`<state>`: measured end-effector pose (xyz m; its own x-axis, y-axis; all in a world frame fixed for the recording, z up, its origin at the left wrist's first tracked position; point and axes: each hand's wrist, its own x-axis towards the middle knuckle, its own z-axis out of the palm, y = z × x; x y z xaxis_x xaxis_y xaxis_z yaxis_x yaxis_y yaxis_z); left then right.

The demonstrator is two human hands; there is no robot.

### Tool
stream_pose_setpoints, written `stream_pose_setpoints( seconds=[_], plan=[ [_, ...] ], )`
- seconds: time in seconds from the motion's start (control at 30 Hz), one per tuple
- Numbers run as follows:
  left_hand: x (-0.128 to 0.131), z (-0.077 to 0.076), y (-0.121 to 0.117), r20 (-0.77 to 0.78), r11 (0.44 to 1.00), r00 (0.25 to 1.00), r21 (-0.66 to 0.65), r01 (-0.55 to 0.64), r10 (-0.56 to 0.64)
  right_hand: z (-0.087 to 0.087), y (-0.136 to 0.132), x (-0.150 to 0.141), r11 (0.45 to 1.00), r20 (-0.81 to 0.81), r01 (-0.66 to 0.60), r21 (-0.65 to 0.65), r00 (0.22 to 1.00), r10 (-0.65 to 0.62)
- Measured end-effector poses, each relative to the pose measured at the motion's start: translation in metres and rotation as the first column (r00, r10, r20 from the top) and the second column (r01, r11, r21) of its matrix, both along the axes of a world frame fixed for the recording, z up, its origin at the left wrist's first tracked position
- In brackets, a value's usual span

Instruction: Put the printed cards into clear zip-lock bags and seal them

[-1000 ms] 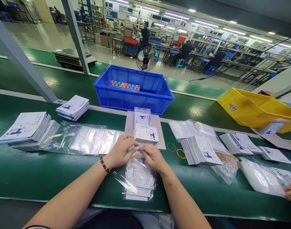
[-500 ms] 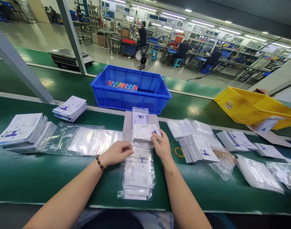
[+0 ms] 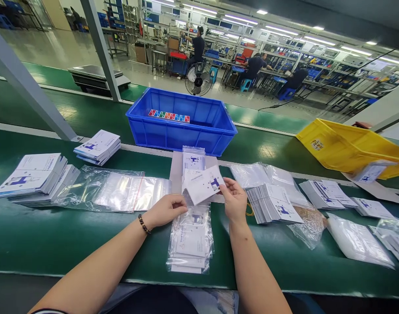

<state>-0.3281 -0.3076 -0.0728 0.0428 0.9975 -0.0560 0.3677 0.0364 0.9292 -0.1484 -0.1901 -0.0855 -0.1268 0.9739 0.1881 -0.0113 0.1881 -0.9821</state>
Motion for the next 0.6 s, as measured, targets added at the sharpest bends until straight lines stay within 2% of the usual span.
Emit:
stream_pose_setpoints(
  seconds=[0.1,0.17,0.23,0.3,0.33,0.4,0.47,0.6],
  plan=[
    [0.001,-0.001,0.000,0.060,0.998,0.996,-0.002,-0.061,0.061,0.004,-0.004,0.002,0.984,0.081,-0.163,-0.066,0.982,0.169],
    [0.003,-0.002,0.000,0.081,0.996,0.993,-0.004,-0.085,0.085,0.008,-0.007,0.002,0.946,0.174,-0.317,-0.072,0.930,0.325],
    [0.007,-0.002,0.000,0.095,0.993,0.989,0.017,-0.116,0.114,0.012,-0.012,0.001,0.849,0.279,-0.524,-0.073,0.806,0.522],
    [0.011,-0.003,0.000,0.124,0.987,0.982,0.053,-0.152,0.144,0.015,-0.016,-0.001,0.711,0.351,-0.695,-0.104,0.643,0.680],
    [0.012,-0.003,0.000,0.141,0.983,0.977,0.067,-0.168,0.157,0.016,-0.018,-0.002,0.656,0.360,-0.744,-0.128,0.581,0.729],
    [0.014,-0.003,0.000,0.192,0.979,0.964,0.054,-0.198,0.185,0.017,-0.021,-0.003,0.603,0.348,-0.778,-0.177,0.524,0.778],
    [0.015,-0.004,0.000,0.267,0.976,0.939,-0.027,-0.217,0.216,0.016,-0.023,-0.005,0.611,0.315,-0.762,-0.215,0.538,0.781],
    [0.014,-0.006,0.002,0.395,0.962,0.885,-0.211,-0.174,0.247,0.013,-0.025,-0.006,0.695,0.263,-0.682,-0.226,0.644,0.718]
  ],
)
